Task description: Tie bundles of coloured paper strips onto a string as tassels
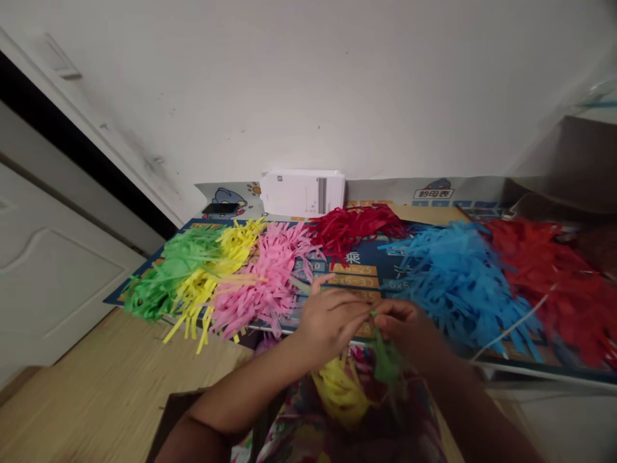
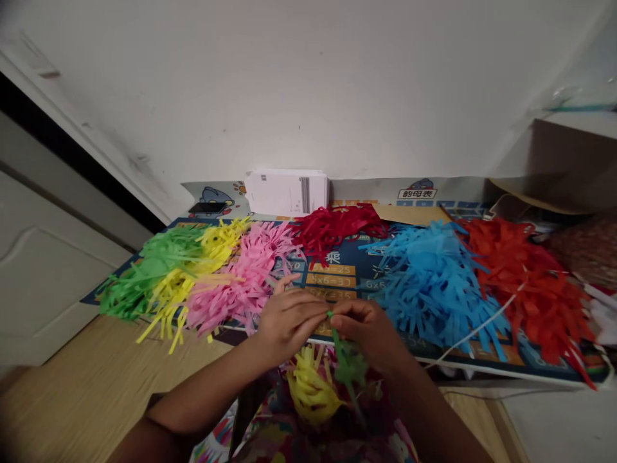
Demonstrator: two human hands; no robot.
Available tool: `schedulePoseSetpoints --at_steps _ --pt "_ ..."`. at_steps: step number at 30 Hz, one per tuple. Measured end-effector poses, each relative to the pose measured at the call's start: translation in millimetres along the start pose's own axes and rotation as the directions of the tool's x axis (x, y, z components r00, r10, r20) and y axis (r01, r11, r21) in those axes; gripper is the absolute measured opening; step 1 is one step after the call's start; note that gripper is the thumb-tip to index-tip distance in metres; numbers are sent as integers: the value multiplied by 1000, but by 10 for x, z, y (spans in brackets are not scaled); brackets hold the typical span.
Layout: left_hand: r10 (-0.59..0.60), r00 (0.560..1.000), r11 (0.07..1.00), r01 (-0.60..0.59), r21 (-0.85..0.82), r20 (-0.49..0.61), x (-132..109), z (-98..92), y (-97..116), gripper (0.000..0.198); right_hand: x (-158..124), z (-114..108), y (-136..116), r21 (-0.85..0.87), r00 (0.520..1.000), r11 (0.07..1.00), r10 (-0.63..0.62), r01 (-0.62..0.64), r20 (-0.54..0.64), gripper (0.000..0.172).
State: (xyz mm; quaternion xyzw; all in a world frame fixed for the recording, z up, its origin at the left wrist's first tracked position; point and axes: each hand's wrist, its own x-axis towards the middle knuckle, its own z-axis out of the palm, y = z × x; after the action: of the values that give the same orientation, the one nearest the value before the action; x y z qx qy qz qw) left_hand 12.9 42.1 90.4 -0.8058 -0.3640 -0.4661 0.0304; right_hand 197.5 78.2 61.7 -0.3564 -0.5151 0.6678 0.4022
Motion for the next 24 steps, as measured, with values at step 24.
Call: schedulePoseSetpoints --at_steps 24 --pt "-723 678 495 641 -587 130 -301 205 -143 19 775 -341 -210 -846 874 478 -486 237 -29 19"
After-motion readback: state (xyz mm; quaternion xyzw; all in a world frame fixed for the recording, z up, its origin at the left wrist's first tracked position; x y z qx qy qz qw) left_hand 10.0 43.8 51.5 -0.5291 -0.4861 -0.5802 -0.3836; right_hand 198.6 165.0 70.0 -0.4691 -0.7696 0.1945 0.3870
